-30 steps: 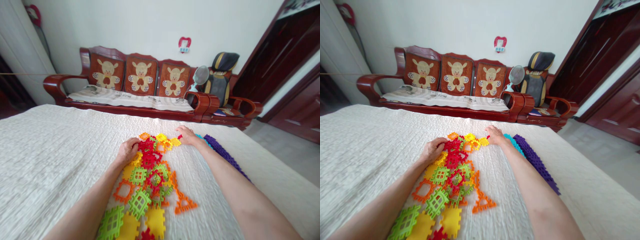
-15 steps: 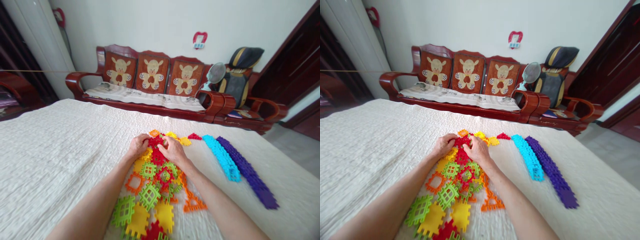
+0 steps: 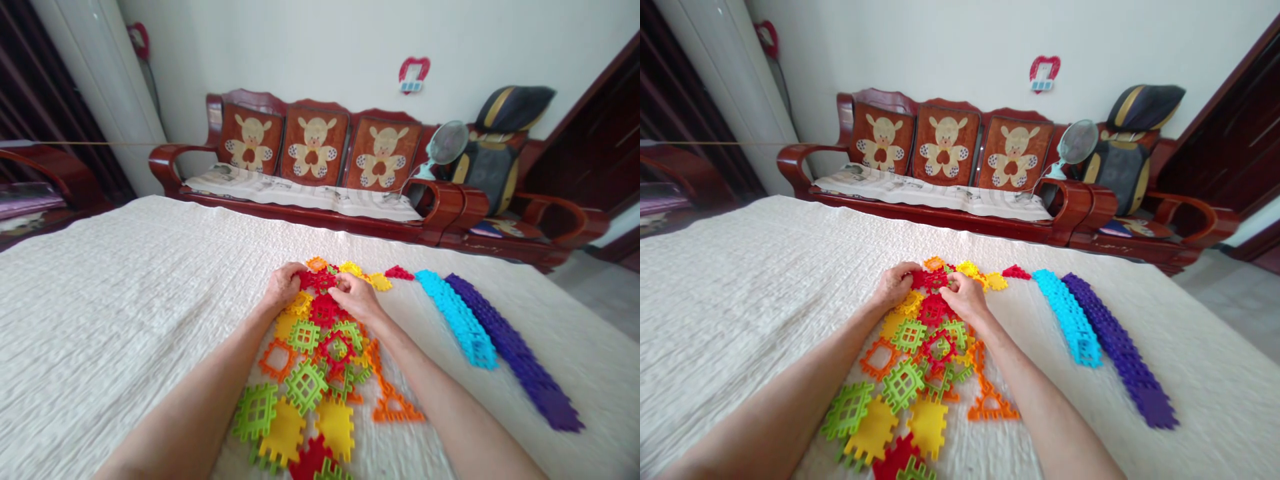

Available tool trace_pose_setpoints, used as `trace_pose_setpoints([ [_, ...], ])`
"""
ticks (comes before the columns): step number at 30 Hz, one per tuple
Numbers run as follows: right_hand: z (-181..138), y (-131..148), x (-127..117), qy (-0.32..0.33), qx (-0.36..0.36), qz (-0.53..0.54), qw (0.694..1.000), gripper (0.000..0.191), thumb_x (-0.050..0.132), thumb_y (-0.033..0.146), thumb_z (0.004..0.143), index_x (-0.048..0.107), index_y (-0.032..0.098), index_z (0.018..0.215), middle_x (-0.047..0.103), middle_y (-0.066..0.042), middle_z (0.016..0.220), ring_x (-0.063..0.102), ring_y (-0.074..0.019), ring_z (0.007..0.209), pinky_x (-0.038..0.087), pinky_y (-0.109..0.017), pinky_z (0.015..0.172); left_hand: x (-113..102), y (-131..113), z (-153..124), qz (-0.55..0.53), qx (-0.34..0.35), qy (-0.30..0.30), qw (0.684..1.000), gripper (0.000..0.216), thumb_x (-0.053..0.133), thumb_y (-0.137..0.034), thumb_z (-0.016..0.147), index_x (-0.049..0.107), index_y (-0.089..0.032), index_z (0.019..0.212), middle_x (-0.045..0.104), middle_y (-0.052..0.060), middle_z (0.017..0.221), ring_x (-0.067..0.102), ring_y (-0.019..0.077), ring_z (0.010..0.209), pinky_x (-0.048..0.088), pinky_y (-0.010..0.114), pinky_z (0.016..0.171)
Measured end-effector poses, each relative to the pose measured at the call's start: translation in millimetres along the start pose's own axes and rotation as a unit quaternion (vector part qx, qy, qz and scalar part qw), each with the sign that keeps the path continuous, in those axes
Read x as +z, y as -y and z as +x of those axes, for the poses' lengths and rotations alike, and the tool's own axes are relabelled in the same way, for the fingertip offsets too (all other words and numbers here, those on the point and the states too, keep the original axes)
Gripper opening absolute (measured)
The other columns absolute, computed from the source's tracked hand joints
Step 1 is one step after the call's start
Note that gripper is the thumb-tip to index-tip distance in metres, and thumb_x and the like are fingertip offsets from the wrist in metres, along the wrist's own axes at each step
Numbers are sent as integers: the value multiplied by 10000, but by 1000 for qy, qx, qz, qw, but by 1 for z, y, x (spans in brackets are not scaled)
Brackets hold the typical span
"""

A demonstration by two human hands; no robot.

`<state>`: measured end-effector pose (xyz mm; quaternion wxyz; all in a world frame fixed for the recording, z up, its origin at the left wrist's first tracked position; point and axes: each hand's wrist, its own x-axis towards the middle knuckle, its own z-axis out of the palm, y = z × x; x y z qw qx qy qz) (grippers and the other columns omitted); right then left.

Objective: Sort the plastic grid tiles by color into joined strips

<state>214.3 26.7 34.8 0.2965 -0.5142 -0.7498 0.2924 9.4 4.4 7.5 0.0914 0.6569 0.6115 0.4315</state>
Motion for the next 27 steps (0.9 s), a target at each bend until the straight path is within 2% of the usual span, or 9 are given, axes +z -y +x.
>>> trace_pose_setpoints([
  [2, 2, -5, -11, 19, -3, 51, 999, 220, 612, 377, 725, 665, 189, 826, 589, 45, 589, 521, -124, 547, 371, -242, 542, -1, -1, 0, 5, -18, -1, 1000, 405, 422, -96, 736, 725, -187, 988, 729, 41, 1055, 658, 192, 998, 512, 320, 942],
  [4, 4, -8, -25, 20, -6, 95, 995, 255, 605, 433, 725, 629, 179, 724, 581, 36, 595, 502, -120, 552, 355, -240, 532, -1, -2, 0, 11, -20, 2, 1000, 390, 430, -116, 746, 729, -189, 985, 729, 41, 1048, 661, 191, 989, 511, 313, 941],
  [7, 4, -16, -45, -35, -9, 124, 992, 272, 608, 444, 712, 610, 172, 731, 606, 15, 646, 510, -122, 582, 374, -243, 552, -2, -3, -1, 19, -6, 13, 1000, 373, 432, -131, 753, 731, -180, 971, 728, 51, 1032, 661, 186, 978, 507, 298, 937],
  [10, -8, -28, -57, -112, -29, 48, 992, 242, 605, 419, 709, 597, 178, 734, 616, 0, 661, 527, -137, 597, 394, -255, 572, -3, -3, -1, 24, 0, 15, 1000, 363, 431, -137, 756, 730, -178, 959, 729, 51, 1028, 657, 186, 983, 501, 298, 940],
  [12, -23, -41, -61, -142, -66, -26, 987, 220, 594, 396, 728, 604, 181, 776, 631, -10, 697, 544, -147, 611, 410, -267, 595, -3, -3, 0, 26, 0, 15, 1000, 356, 434, -146, 759, 731, -171, 954, 729, 57, 1029, 656, 191, 982, 498, 303, 940],
  [15, -52, -60, -66, -135, -134, -103, 976, 175, 559, 321, 769, 613, 187, 867, 657, -33, 799, 584, -163, 676, 442, -283, 647, -2, -1, 0, 26, 3, 18, 999, 354, 436, -156, 762, 731, -167, 958, 729, 63, 1026, 656, 193, 973, 497, 309, 935],
  [17, -67, -69, -67, -130, -164, -133, 969, 126, 532, 252, 776, 604, 194, 861, 653, -40, 821, 601, -172, 722, 457, -288, 673, -2, 0, 1, 26, 5, 19, 999, 358, 434, -151, 758, 732, -170, 955, 729, 58, 1022, 655, 190, 969, 495, 308, 937],
  [21, -76, -75, -66, -132, -195, -154, 960, 151, 503, 161, 760, 601, 197, 869, 639, -51, 849, 615, -187, 775, 481, -302, 707, -1, 0, 1, 30, 5, 18, 999, 352, 441, -140, 751, 732, -162, 947, 726, 62, 1024, 651, 188, 982, 491, 296, 940],
  [27, -70, -73, -64, -156, -225, -108, 956, 221, 500, 149, 769, 656, 208, 914, 671, -63, 958, 639, -206, 922, 510, -345, 839, -3, -4, 1, 48, -10, 28, 998, 332, 454, -101, 771, 720, -173, 956, 718, 60, 1041, 640, 182, 992, 489, 306, 957],
])
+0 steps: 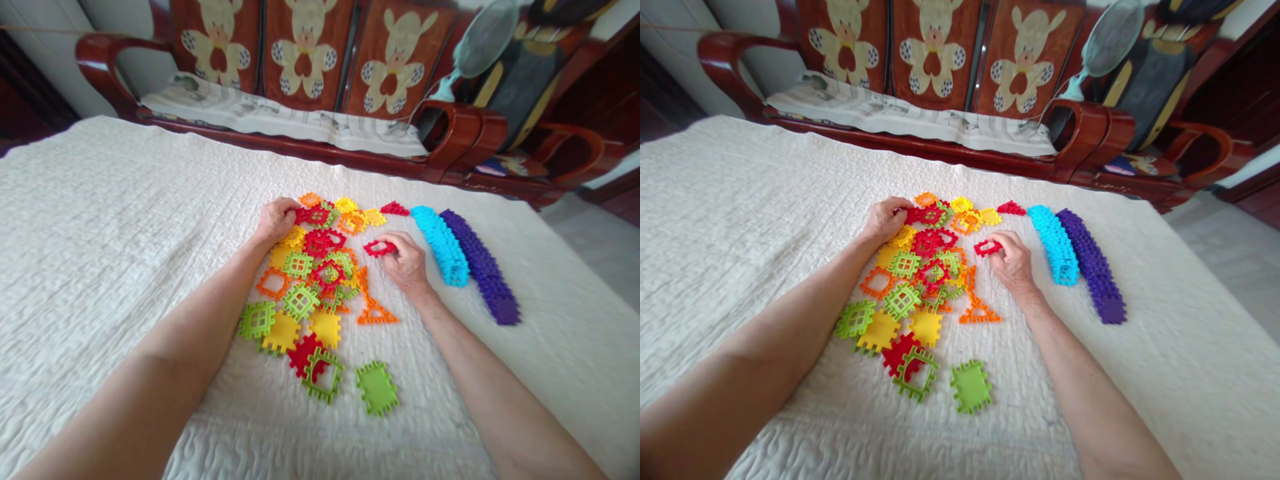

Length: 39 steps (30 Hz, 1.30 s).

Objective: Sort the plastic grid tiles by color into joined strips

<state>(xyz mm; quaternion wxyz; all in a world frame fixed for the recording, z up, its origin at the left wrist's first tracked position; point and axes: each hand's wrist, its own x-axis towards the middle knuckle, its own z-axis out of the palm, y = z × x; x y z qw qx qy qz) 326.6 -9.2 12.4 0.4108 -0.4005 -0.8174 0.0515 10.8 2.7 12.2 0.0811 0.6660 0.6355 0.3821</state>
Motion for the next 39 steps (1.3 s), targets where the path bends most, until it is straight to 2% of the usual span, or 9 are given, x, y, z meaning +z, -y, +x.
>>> trace_pose_setpoints([
  [6, -2, -10, 2, 36, 19, -7, 999, 308, 490, 115, 716, 681, 200, 942, 680, -70, 978, 649, -224, 940, 520, -384, 873, -1, -1, 0, 5, 5, 5, 1000, 336, 449, -105, 772, 721, -178, 954, 722, 62, 1039, 642, 186, 996, 497, 327, 954],
  [13, -4, -22, -11, 97, 7, 42, 994, 628, 388, 25, 584, 589, 203, 1151, 615, -82, 1198, 581, -214, 1141, 506, -387, 936, 2, 6, 0, -8, 19, -5, 1000, 358, 417, -198, 764, 726, -185, 945, 730, 46, 1033, 651, 189, 981, 496, 291, 940],
  [16, -6, -16, -15, 94, 41, 51, 993, 525, 424, 60, 668, 572, 204, 1150, 617, -85, 1171, 597, -217, 1097, 530, -372, 875, 4, 8, 0, -13, 25, -11, 1000, 370, 408, -219, 756, 727, -176, 939, 731, 51, 1032, 655, 195, 975, 497, 292, 941],
  [18, -7, -7, -13, 78, 51, 19, 995, 413, 504, 151, 745, 566, 194, 1151, 611, -100, 1136, 599, -238, 1060, 520, -399, 891, 4, 8, 0, -16, 28, -11, 999, 378, 402, -233, 755, 726, -171, 939, 731, 55, 1031, 658, 196, 974, 499, 294, 940],
  [22, -7, 15, -7, 77, 68, -100, 990, 494, 646, 357, 755, 546, 175, 1204, 576, -131, 1091, 572, -286, 1009, 494, -454, 897, 2, 7, -1, -17, 18, -14, 1000, 372, 405, -263, 755, 724, -187, 930, 731, 50, 1033, 664, 199, 975, 505, 294, 936],
  [27, -9, 27, -5, 89, 89, -138, 982, 360, 644, 318, 760, 594, 207, 1099, 586, -89, 959, 576, -250, 891, 497, -386, 807, 3, 7, -1, -23, 35, -14, 999, 355, 405, -279, 755, 718, -227, 915, 733, 27, 1024, 665, 208, 976, 512, 314, 935],
  [30, -3, 18, -8, 64, 90, -107, 988, 375, 628, 288, 765, 576, 221, 1130, 605, -84, 1006, 590, -239, 908, 498, -375, 815, 4, 8, -1, -28, 41, -15, 999, 357, 394, -288, 761, 715, -227, 904, 733, 30, 1023, 668, 205, 968, 514, 312, 929],
  [34, 24, -15, -9, -17, 90, -105, 990, 418, 605, 296, 776, 551, 208, 1181, 596, -114, 1128, 555, -275, 1069, 465, -417, 920, 6, 10, 0, -27, 41, -17, 999, 358, 392, -296, 757, 713, -225, 898, 731, 35, 1030, 671, 207, 967, 513, 320, 937],
  [39, 58, -54, 7, -86, 137, -135, 978, 421, 598, 333, 770, 555, 152, 1147, 612, -129, 1026, 538, -289, 997, 449, -447, 903, 7, 11, 0, -29, 41, -21, 999, 353, 396, -294, 756, 710, -223, 900, 731, 35, 1031, 672, 205, 963, 512, 320, 942],
])
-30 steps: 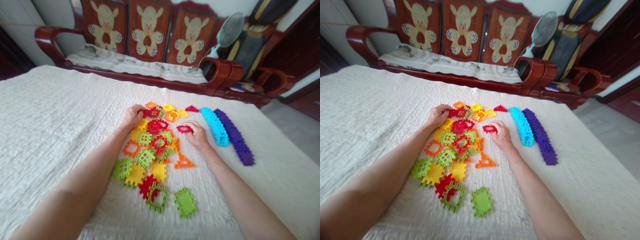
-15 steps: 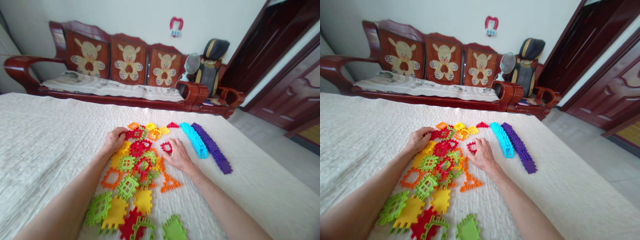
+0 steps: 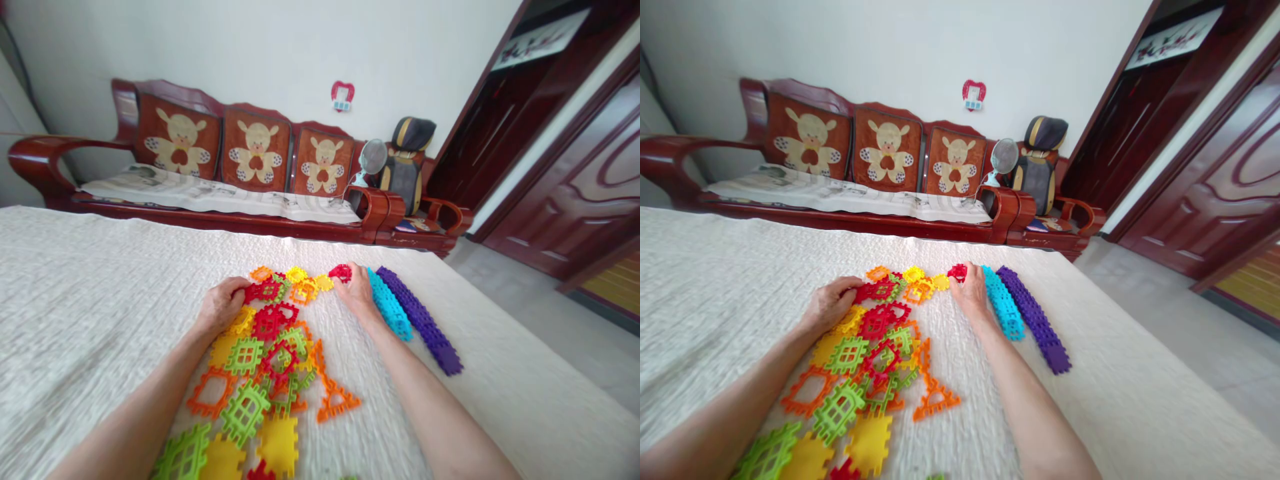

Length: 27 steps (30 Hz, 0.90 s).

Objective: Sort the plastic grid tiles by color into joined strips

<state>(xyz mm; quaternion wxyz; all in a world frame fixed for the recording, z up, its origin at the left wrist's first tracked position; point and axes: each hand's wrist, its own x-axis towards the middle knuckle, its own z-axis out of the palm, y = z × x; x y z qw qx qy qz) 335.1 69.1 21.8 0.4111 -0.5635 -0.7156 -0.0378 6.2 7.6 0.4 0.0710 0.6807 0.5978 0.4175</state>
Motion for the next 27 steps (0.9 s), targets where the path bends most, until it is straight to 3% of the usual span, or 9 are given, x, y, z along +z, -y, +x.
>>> trace_pose_setpoints([
  [6, 2, -12, 18, -33, -14, -15, 999, 438, 589, 336, 785, 524, 143, 1173, 588, -145, 1058, 501, -298, 1022, 419, -459, 927, -1, -1, -1, 3, 1, -3, 1000, 345, 397, -285, 767, 706, -234, 911, 731, 22, 1036, 671, 198, 968, 509, 317, 946],
  [20, 3, -19, 23, -35, 4, -28, 999, 434, 610, 335, 752, 553, 139, 1135, 569, -142, 1055, 512, -292, 1011, 434, -445, 914, 1, 1, 0, -4, 10, -7, 1000, 337, 407, -288, 763, 713, -231, 891, 734, 30, 1023, 673, 207, 971, 519, 335, 939],
  [23, 0, -8, 16, -37, -41, -13, 998, 371, 578, 314, 796, 569, 150, 1129, 582, -137, 1084, 528, -275, 1028, 433, -419, 930, 0, 0, 0, -3, 12, -8, 1000, 344, 401, -291, 771, 712, -217, 897, 733, 43, 1031, 673, 209, 973, 517, 335, 940],
  [27, -8, 13, 9, 23, -126, -15, 992, 200, 522, 259, 853, 630, 181, 1002, 650, -96, 982, 574, -244, 953, 432, -378, 894, -1, -3, -1, -2, 10, -5, 1000, 346, 392, -277, 774, 708, -217, 901, 733, 43, 1025, 670, 198, 974, 514, 327, 942],
])
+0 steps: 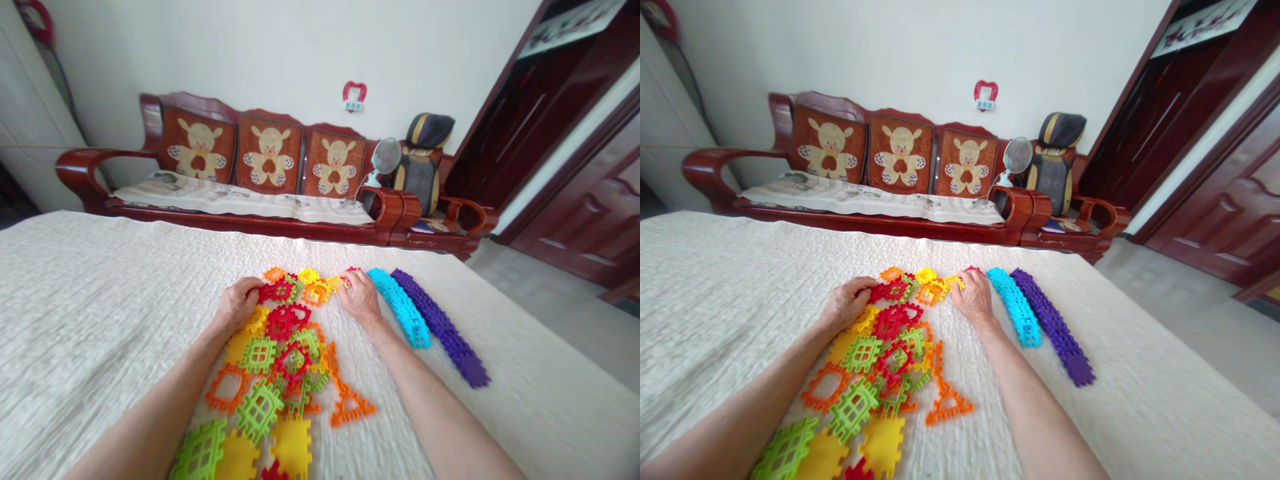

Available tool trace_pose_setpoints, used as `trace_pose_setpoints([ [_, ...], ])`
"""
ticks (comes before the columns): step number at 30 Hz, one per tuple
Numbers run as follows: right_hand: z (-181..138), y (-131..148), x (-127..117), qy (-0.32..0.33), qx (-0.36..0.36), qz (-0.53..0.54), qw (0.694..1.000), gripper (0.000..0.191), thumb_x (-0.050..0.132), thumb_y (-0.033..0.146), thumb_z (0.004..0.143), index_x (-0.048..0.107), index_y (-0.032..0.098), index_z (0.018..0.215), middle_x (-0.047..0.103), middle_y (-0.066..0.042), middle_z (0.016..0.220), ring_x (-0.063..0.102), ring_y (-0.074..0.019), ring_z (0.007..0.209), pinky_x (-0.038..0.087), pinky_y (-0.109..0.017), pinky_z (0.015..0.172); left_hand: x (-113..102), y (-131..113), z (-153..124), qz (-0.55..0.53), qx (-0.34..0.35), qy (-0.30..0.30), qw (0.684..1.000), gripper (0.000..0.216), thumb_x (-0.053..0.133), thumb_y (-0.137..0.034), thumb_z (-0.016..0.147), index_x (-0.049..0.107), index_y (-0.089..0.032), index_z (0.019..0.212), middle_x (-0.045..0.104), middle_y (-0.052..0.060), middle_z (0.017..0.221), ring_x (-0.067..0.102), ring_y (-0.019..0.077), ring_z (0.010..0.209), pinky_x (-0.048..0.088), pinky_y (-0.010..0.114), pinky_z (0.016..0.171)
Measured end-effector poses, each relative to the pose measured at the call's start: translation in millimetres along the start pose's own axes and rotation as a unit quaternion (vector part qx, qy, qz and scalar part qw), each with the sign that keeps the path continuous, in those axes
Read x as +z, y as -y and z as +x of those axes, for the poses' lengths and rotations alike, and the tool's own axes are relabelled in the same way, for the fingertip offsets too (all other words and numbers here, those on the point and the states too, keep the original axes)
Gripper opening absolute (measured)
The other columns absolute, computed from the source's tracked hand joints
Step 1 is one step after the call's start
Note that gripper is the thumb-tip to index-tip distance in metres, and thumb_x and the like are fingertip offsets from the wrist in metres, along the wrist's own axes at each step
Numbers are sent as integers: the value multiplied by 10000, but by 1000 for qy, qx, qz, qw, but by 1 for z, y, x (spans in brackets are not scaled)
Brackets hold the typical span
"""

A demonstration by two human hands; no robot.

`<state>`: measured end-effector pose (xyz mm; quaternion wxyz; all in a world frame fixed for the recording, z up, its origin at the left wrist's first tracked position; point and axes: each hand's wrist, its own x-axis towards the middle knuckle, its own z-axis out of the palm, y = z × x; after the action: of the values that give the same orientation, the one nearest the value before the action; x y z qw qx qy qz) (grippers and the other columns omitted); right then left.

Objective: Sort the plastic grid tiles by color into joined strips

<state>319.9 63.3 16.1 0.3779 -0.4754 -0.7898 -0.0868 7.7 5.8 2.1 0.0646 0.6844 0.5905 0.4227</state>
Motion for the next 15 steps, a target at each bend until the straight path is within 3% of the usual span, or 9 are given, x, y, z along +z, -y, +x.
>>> trace_pose_setpoints([
  [6, -2, 19, 4, 59, -35, -34, 997, 219, 527, 246, 859, 658, 176, 1019, 694, -103, 987, 598, -258, 914, 426, -389, 847, 0, -1, 0, 9, -20, -23, 1000, 344, 408, -228, 761, 714, -238, 919, 721, 26, 1059, 656, 191, 1021, 506, 314, 966],
  [10, -4, 26, 9, 84, -48, 5, 995, 216, 535, 246, 860, 657, 189, 1029, 697, -94, 1025, 612, -255, 958, 429, -383, 862, 2, 0, 1, 44, -37, -35, 998, 334, 453, -250, 775, 716, -227, 980, 686, 58, 1165, 619, 221, 1123, 469, 351, 1030],
  [15, -4, 43, 6, 108, -74, 94, 987, 150, 507, 247, 894, 649, 207, 922, 702, -52, 922, 635, -215, 894, 452, -349, 832, 0, -5, -1, 10, 7, 28, 1000, 322, 468, -286, 799, 704, -224, 1009, 711, 60, 1114, 642, 217, 1070, 480, 359, 1009],
])
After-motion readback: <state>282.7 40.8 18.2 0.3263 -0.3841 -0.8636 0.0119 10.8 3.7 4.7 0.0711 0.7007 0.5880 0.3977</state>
